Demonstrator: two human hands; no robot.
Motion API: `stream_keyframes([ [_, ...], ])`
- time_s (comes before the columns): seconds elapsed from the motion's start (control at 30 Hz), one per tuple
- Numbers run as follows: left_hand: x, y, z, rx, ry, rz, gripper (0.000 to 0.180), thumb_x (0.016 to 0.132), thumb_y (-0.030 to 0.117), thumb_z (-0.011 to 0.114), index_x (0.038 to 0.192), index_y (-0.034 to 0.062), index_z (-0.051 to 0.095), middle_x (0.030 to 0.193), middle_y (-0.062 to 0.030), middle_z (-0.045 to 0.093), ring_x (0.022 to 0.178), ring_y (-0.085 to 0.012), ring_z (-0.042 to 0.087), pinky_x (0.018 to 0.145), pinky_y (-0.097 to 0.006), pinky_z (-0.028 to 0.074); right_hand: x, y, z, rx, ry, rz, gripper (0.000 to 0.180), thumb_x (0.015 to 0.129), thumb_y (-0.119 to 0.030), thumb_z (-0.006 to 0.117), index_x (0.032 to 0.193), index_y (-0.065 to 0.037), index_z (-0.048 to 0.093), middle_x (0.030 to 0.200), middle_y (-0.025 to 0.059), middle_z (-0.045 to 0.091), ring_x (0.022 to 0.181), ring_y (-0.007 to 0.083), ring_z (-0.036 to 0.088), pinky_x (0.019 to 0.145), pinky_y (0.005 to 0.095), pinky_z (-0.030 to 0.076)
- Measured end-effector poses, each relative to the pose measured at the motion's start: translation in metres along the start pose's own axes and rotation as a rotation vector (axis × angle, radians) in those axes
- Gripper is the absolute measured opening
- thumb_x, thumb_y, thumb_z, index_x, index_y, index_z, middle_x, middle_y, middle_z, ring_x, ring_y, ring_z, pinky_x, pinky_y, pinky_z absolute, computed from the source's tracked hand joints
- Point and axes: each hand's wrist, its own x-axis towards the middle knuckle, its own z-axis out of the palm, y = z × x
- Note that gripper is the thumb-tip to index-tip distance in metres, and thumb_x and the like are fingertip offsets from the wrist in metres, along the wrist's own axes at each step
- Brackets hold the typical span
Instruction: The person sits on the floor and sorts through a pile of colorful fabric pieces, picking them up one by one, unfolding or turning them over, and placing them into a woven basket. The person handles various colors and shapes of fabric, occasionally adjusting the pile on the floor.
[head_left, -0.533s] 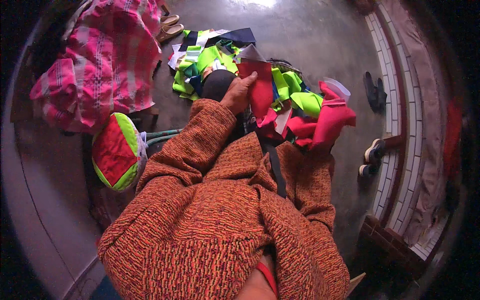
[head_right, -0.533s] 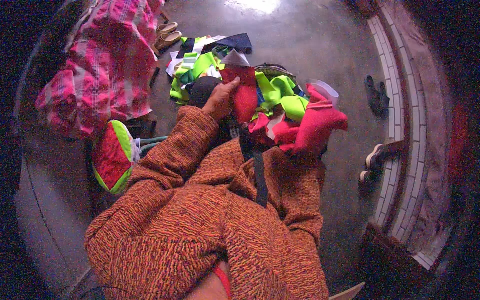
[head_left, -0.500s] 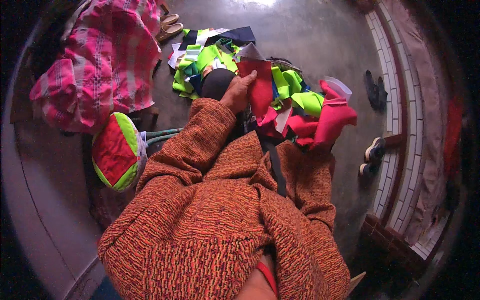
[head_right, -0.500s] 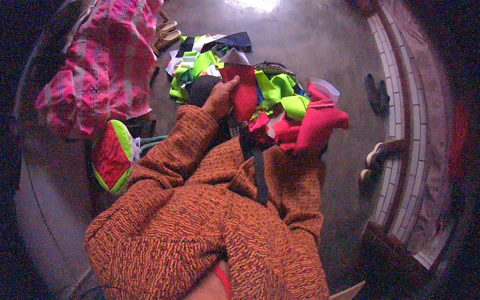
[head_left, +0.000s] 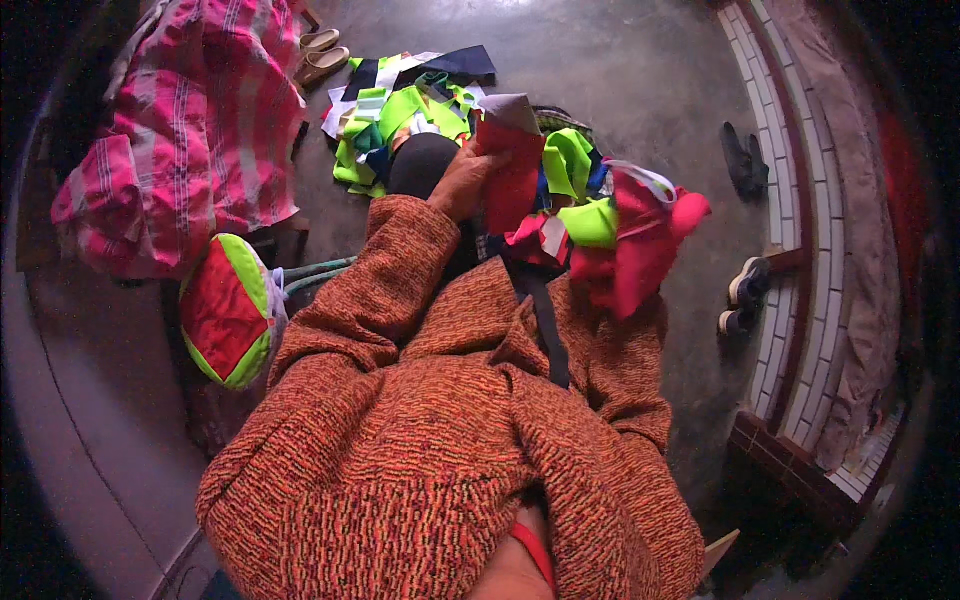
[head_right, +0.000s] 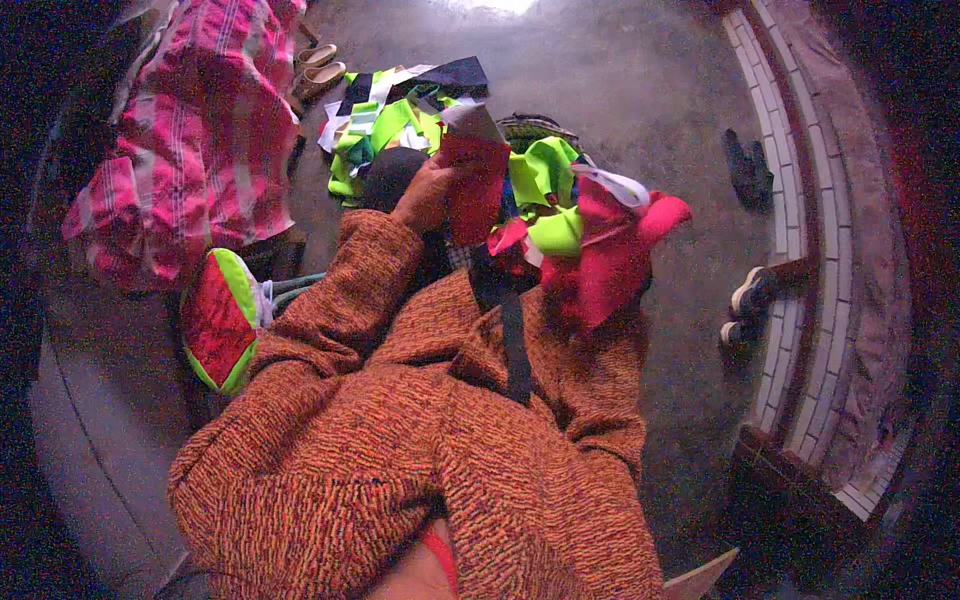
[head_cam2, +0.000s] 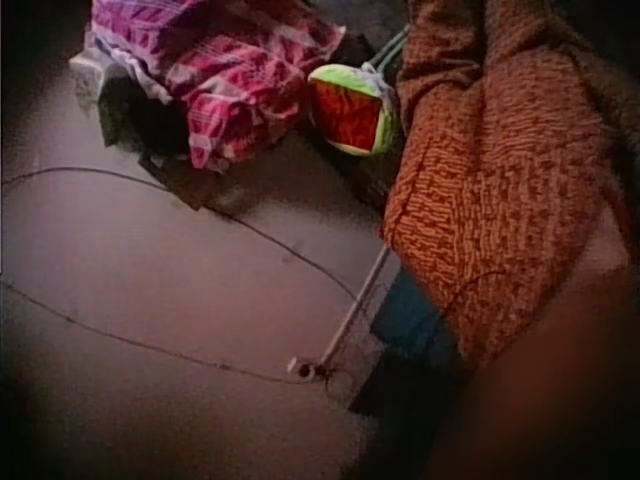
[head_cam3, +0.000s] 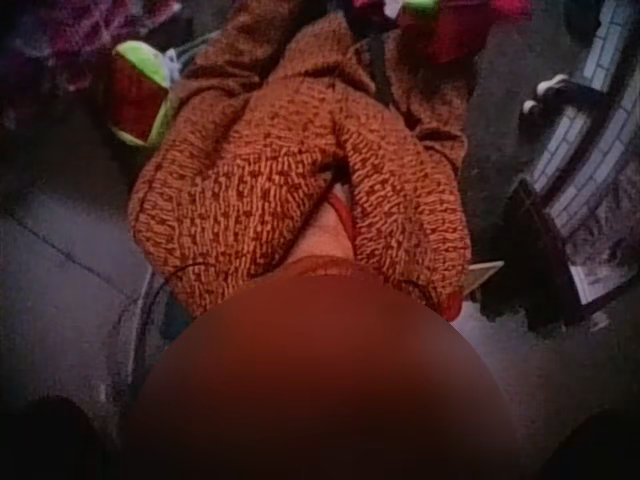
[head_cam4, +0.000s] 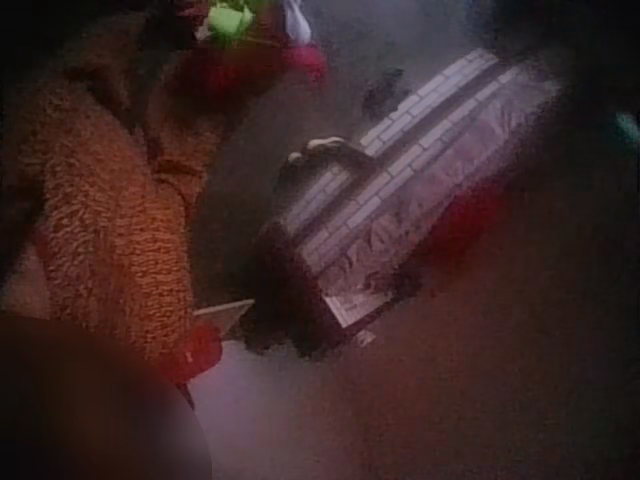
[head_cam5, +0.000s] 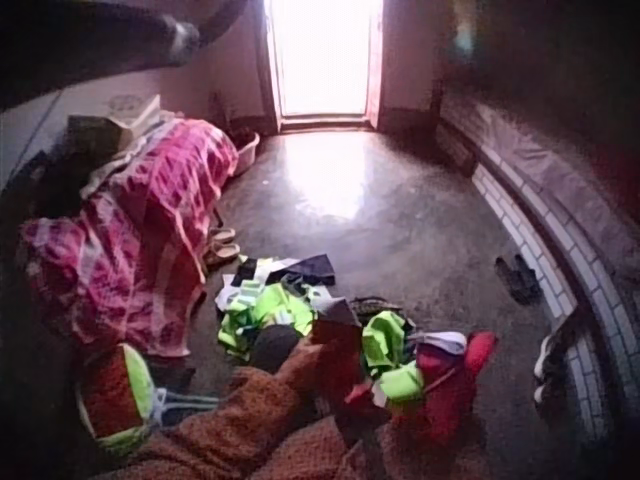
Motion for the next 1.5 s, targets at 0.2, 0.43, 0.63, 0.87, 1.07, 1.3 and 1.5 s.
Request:
stream_keyframes([
  [0.2, -0.003, 0.001, 0.003, -0.042, -0.082, -0.007, 0.037, 0.079, 0.004, 0.058, 0.114, 0.0070, 0.050, 0.101, -0.0077, 0.060, 0.087, -0.0195, 0.060, 0.077, -0.033, 0.050, -0.022, 0.006, 0.023, 0.183, -0.269, 0.330, 0.045, 0.080, -0.019, 0.060, 0.119, -0.004, 0.044, 0.095, 0.0085, 0.056, 0.082, 0.0231, 0.058, 0.074, 0.0349, 0.048],
  [0.43, -0.012, 0.009, 0.013, -0.059, -0.172, -0.130, 0.043, 0.077, 0.007, 0.059, 0.118, 0.0032, 0.048, 0.109, -0.0103, 0.058, 0.095, -0.0212, 0.058, 0.084, -0.035, 0.047, -0.039, 0.010, 0.036, 0.121, -0.463, 0.562, 0.055, 0.077, -0.025, 0.067, 0.122, -0.004, 0.042, 0.104, 0.0077, 0.056, 0.091, 0.0212, 0.057, 0.079, 0.0330, 0.048],
  [0.63, -0.013, 0.001, 0.015, -0.084, -0.204, -0.143, 0.034, 0.081, 0.010, 0.054, 0.113, 0.0013, 0.051, 0.104, -0.0139, 0.060, 0.089, -0.0260, 0.061, 0.081, -0.038, 0.049, -0.046, 0.012, 0.043, -0.096, -0.535, 0.684, 0.033, 0.079, -0.016, 0.065, 0.108, -0.004, 0.055, 0.093, 0.0048, 0.062, 0.080, 0.0157, 0.061, 0.074, 0.0306, 0.050],
  [0.87, -0.008, 0.008, 0.007, -0.161, 0.015, -0.136, 0.030, 0.088, 0.024, 0.052, 0.111, 0.0043, 0.051, 0.102, -0.0110, 0.061, 0.086, -0.0214, 0.061, 0.077, -0.035, 0.050, -0.042, 0.011, 0.043, 0.390, -0.347, 0.714, 0.048, 0.079, -0.019, 0.066, 0.120, -0.006, 0.046, 0.109, 0.0081, 0.057, 0.095, 0.0194, 0.057, 0.082, 0.0352, 0.048],
  [1.07, -0.009, 0.010, 0.009, -0.179, -0.016, -0.200, 0.033, 0.090, 0.031, 0.049, 0.110, 0.0042, 0.051, 0.099, -0.0107, 0.061, 0.084, -0.0196, 0.061, 0.076, -0.035, 0.050, -0.030, 0.021, 0.018, 0.076, -0.495, 0.525, 0.048, 0.079, -0.011, 0.064, 0.123, -0.005, 0.044, 0.112, 0.0071, 0.057, 0.097, 0.0203, 0.057, 0.085, 0.0343, 0.047],
  [1.3, -0.017, 0.004, 0.026, -0.037, -0.044, -0.297, 0.037, 0.090, 0.035, 0.047, 0.110, 0.0044, 0.050, 0.099, -0.0105, 0.061, 0.084, -0.0180, 0.061, 0.074, -0.033, 0.050, -0.051, 0.002, 0.058, -0.064, -0.648, 0.538, 0.052, 0.078, -0.007, 0.064, 0.125, -0.004, 0.043, 0.111, 0.0060, 0.058, 0.097, 0.0184, 0.058, 0.084, 0.0332, 0.047],
  [1.5, -0.003, -0.003, 0.010, -0.154, 0.114, -0.141, 0.032, 0.091, 0.036, 0.045, 0.096, 0.0053, 0.053, 0.088, -0.0082, 0.062, 0.074, -0.0180, 0.061, 0.068, -0.031, 0.051, -0.038, 0.001, 0.039, -0.016, -0.449, 0.508, 0.043, 0.077, -0.003, 0.064, 0.117, -0.004, 0.050, 0.105, 0.0066, 0.060, 0.092, 0.0180, 0.059, 0.081, 0.0321, 0.048],
])
